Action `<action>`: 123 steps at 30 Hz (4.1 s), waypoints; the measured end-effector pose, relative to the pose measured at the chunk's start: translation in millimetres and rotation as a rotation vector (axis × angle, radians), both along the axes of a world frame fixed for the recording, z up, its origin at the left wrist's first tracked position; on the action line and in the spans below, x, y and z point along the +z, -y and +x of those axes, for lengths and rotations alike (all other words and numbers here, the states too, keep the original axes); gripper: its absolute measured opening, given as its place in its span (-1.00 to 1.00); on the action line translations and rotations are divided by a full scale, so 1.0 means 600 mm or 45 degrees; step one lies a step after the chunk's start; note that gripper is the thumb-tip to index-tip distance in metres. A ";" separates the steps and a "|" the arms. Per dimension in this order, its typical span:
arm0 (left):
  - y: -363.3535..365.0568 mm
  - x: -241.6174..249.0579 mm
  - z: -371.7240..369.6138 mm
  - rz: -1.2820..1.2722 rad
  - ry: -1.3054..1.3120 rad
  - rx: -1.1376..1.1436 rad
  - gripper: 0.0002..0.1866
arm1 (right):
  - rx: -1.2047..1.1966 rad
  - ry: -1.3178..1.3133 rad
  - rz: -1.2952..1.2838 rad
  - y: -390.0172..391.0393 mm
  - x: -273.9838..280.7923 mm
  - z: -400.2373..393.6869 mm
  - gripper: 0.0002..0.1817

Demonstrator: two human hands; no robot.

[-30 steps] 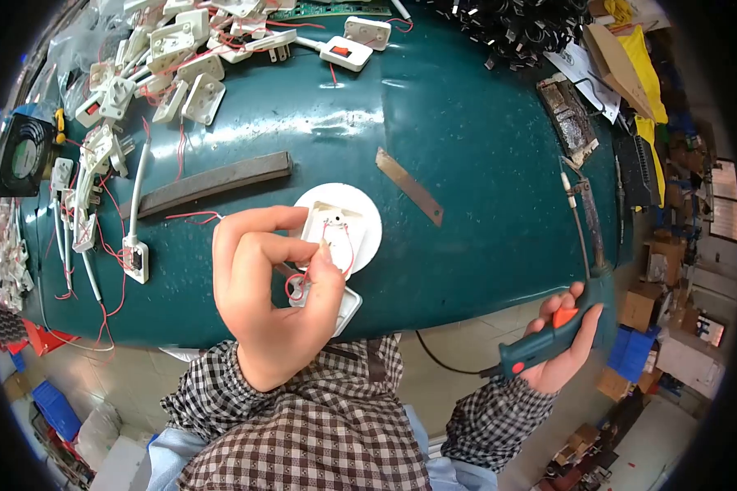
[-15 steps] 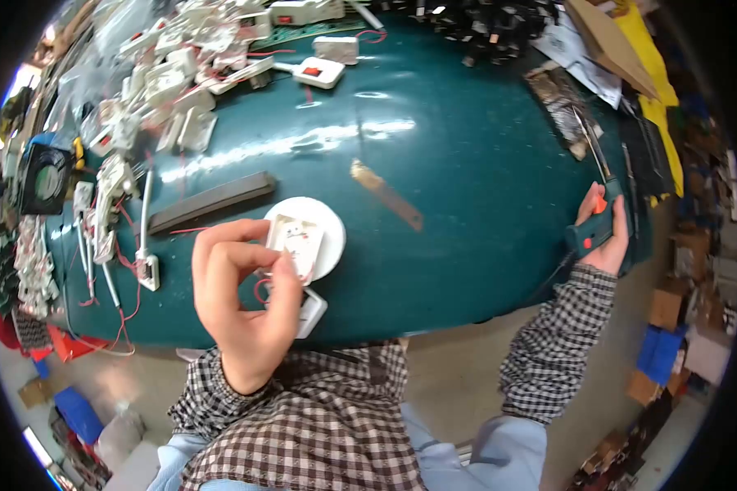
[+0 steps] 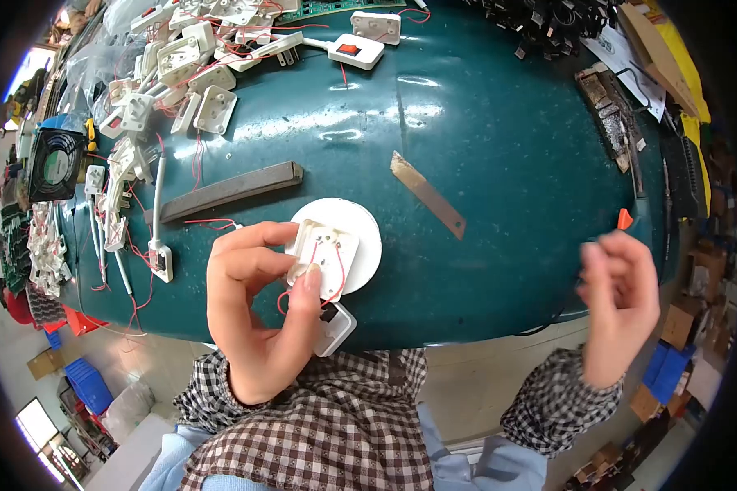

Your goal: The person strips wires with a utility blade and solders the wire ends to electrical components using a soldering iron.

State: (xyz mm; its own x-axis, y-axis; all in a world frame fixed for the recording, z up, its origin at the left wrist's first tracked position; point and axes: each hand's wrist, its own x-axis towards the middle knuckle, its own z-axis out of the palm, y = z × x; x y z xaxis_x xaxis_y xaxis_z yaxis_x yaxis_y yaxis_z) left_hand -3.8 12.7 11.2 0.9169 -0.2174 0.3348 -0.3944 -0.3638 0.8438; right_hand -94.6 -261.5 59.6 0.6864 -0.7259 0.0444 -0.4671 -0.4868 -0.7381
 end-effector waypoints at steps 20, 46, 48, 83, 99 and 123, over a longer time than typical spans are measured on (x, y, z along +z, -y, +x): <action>-0.056 0.017 -0.065 -0.283 -0.568 -0.254 -0.09 | 1.516 0.225 -0.073 -0.148 -0.027 0.140 -0.30; -0.169 0.091 -0.043 -0.506 -0.090 -0.222 -0.30 | 1.194 0.415 0.332 -0.266 -0.001 0.090 -0.34; -0.179 0.094 -0.036 -0.517 -0.061 -0.209 -0.30 | 1.202 0.409 0.368 -0.273 0.000 0.096 -0.33; -0.188 0.071 -0.069 -0.816 -0.351 -0.394 -0.19 | 1.271 0.627 0.570 -0.316 0.005 0.053 -0.31; -0.210 0.056 -0.078 -0.969 -0.394 -0.396 -0.20 | 1.307 0.538 0.523 -0.338 0.005 0.050 -0.30; -0.234 0.040 -0.078 -0.853 -0.271 -0.390 -0.12 | 1.339 0.524 0.352 -0.371 0.003 0.052 -0.37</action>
